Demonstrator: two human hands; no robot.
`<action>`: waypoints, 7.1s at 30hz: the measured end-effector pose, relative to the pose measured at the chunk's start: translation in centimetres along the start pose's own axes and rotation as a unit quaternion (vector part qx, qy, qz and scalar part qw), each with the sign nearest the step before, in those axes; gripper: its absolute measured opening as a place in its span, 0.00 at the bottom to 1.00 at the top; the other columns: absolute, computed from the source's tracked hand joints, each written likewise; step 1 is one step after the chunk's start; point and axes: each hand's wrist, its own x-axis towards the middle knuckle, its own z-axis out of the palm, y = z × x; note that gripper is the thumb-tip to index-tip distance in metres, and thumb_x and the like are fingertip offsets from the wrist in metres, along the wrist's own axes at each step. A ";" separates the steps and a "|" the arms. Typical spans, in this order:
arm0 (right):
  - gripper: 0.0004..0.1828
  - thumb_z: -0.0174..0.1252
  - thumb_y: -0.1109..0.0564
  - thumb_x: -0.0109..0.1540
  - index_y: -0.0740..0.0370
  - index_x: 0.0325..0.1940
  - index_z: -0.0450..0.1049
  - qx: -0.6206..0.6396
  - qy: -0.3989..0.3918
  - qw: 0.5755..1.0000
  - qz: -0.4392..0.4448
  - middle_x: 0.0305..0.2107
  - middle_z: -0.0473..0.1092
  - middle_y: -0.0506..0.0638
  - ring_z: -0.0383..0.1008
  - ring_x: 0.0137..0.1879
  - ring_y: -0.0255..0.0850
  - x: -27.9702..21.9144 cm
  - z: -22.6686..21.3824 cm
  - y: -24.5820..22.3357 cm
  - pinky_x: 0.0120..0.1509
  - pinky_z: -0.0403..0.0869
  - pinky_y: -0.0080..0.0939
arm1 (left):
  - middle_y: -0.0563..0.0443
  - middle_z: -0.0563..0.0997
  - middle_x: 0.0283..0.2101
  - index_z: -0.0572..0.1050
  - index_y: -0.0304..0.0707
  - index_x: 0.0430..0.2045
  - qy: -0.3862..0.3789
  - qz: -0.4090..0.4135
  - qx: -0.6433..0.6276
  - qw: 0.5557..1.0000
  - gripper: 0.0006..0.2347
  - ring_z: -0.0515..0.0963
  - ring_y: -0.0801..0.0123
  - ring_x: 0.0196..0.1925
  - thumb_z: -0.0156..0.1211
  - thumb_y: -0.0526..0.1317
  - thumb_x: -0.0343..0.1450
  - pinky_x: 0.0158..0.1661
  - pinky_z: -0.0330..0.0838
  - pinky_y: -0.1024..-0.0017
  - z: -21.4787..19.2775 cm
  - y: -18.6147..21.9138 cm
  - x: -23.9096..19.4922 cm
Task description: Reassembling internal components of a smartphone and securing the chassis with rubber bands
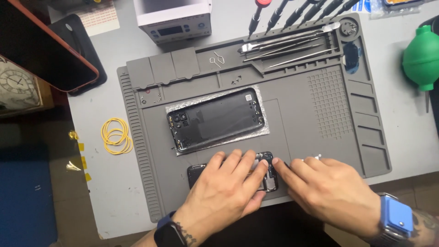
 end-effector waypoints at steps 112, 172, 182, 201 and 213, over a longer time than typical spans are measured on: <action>0.28 0.60 0.35 0.60 0.50 0.59 0.71 0.267 -0.059 0.955 0.115 0.43 0.69 0.43 0.78 0.45 0.42 2.5 0.8 2.2 0.37 0.79 0.45 | 0.34 0.78 0.53 0.78 0.29 0.43 0.115 -0.023 -0.066 0.991 0.10 0.78 0.46 0.54 0.57 0.40 0.79 0.56 0.69 0.51 0.7 2.4 -1.3; 0.61 0.60 0.74 0.62 0.52 0.84 0.25 0.610 0.245 0.728 0.195 0.28 0.72 0.67 0.84 0.44 0.57 12.4 -1.8 0.1 0.52 0.84 0.46 | 0.37 0.81 0.49 0.78 0.33 0.39 0.216 -0.094 -0.048 0.971 0.08 0.80 0.49 0.52 0.57 0.41 0.78 0.61 0.69 0.53 -0.7 2.9 -2.3; 0.48 0.63 0.78 0.54 0.71 0.70 0.41 0.449 0.324 0.799 0.236 0.62 0.47 0.83 0.74 0.23 0.53 5.7 -1.8 -0.1 0.32 0.79 0.44 | 0.44 0.82 0.51 0.74 0.33 0.51 0.198 -0.153 -0.062 0.966 0.16 0.81 0.57 0.54 0.66 0.43 0.75 0.59 0.70 0.55 -0.7 2.1 -3.0; 0.08 0.66 0.61 0.61 0.67 0.28 0.78 0.354 0.348 0.796 0.345 0.74 0.38 0.44 0.65 0.54 0.37 1.1 0.4 -2.2 0.66 0.75 0.43 | 0.52 0.81 0.34 0.79 0.36 0.30 0.245 -0.092 -0.145 0.954 0.03 0.79 0.62 0.37 0.64 0.33 0.74 0.46 0.68 0.65 -1.2 3.0 0.4; 0.48 0.68 0.63 0.56 0.56 0.70 0.43 0.330 0.399 0.850 0.101 0.35 0.76 0.62 0.81 0.33 0.38 0.7 0.4 -2.2 0.45 0.72 0.33 | 0.52 0.83 0.34 0.80 0.36 0.28 0.240 -0.112 -0.159 0.951 0.02 0.81 0.63 0.37 0.66 0.33 0.72 0.46 0.67 0.64 -0.4 2.7 0.1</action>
